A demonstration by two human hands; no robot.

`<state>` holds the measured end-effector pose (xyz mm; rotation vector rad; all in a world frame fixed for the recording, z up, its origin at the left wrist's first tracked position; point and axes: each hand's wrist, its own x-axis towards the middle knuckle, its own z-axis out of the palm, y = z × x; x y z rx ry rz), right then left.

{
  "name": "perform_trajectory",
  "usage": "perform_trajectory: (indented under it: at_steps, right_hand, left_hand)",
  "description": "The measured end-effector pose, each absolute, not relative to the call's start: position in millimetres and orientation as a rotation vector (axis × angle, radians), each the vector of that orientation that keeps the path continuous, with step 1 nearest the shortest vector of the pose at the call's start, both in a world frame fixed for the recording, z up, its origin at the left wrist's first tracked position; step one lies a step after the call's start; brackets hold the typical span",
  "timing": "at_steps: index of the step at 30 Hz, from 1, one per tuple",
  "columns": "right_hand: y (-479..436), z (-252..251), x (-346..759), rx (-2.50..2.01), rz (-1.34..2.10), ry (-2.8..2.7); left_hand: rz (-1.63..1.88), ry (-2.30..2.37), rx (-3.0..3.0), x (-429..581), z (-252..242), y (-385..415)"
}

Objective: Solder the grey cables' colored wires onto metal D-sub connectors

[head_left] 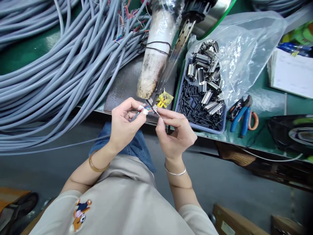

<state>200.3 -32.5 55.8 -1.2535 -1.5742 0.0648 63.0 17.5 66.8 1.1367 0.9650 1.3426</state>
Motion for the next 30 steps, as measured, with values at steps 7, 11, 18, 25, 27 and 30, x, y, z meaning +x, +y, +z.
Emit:
perform_trajectory:
  at_steps: [7,11,18,25,27,30]
  right_hand:
    - [-27.4,58.1,199.4,-1.249,0.052,-1.571]
    - [-26.0,63.2,199.7,-1.265,-0.002,-1.588]
    - [-29.9,58.9,201.6,-1.244,-0.058,-1.719]
    - [-57.0,75.5,207.0,-1.318,0.082,-1.397]
    - [-65.5,81.8,208.4,-1.250,0.019,-1.227]
    - [-73.1,85.0,208.0,-1.230,-0.022,-1.154]
  left_hand:
    - [1.356,1.018,1.185,63.0,73.9,19.2]
    - [1.359,1.004,1.214,62.2,76.1,19.1]
    - [1.223,0.986,1.130,57.1,69.6,19.5]
    - [1.134,0.917,1.064,52.5,67.6,0.2]
    - [1.101,0.894,1.040,49.6,68.0,-4.9]
    - [1.102,0.880,1.005,46.0,67.3,-8.6]
